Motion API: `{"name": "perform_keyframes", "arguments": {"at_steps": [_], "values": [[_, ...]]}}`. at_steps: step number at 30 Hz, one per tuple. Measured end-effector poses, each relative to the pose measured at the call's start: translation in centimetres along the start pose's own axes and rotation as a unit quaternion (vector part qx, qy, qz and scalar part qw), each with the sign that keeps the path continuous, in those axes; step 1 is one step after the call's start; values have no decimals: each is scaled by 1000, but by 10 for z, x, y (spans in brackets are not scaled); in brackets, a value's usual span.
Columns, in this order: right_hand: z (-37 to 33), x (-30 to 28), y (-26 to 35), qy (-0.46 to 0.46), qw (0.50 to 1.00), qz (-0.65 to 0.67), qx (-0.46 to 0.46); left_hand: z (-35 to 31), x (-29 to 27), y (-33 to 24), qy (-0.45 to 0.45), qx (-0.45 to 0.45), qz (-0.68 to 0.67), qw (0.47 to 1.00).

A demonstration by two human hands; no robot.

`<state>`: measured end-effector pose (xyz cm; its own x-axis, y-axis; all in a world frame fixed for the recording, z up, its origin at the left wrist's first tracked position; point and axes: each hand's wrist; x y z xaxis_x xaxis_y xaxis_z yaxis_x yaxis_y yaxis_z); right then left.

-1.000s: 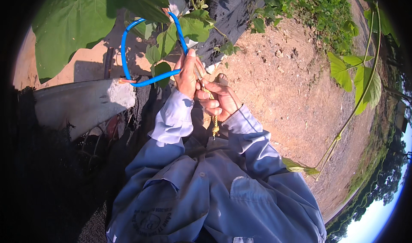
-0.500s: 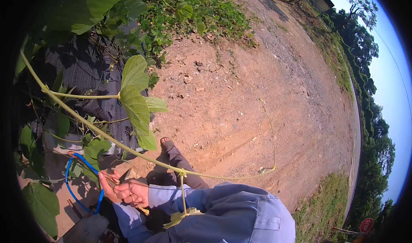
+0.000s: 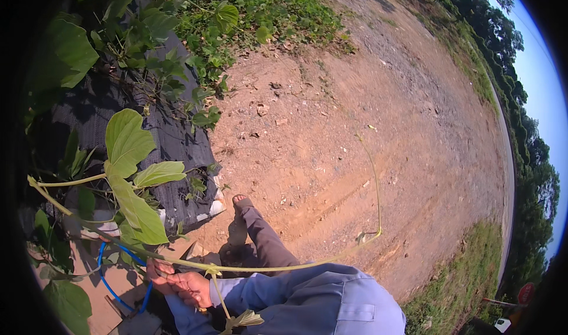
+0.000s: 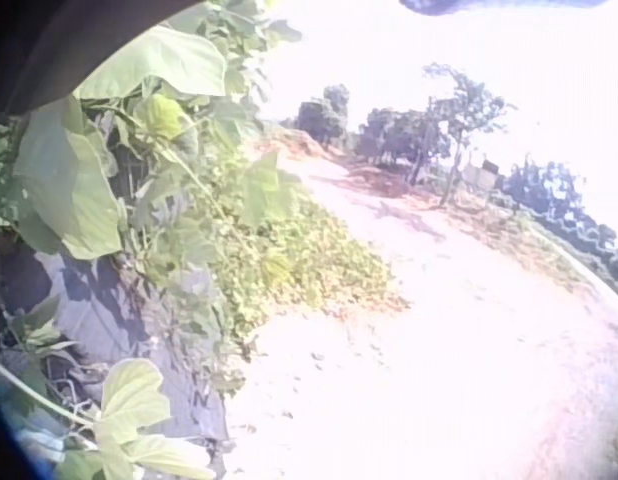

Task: The person ties a plant stem to a blue plastic support using a small tool and a thin cord. They repeatedly wrap and secure the cord around the stem and support, adjusting the knot with their hands.

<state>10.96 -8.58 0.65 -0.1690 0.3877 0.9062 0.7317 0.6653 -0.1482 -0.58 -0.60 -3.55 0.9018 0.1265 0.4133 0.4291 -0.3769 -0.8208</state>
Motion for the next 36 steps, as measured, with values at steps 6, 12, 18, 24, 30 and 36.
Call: {"name": "perform_keyframes", "arguments": {"at_steps": [6,12,18,24,30,36], "values": [[-7,-8,3,3,999,-45,-8,32,-80,14,-55,-88,-6,995],[-6,-14,2,5,997,-71,-30,27,-69,-1,-92,-198,-11,976],[-21,-11,0,-5,985,-167,-48,20,-62,32,54,118,152,980],[-82,6,18,-93,638,-707,-289,-3,3,5,89,110,-35,989],[-70,83,35,27,744,-557,-369,-14,17,-10,121,367,315,867],[-37,94,16,62,790,-483,-371,-14,38,-29,112,149,-114,976]]}}
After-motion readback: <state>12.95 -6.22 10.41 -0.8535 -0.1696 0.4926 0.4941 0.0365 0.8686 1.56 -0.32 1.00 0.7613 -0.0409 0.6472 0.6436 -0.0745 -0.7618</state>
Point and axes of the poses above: each hand's wrist, its own z-axis towards the middle knuckle, its own x-axis out of the palm, y = z × x, and after that the axes turned 11 degrees about -z, right-handed
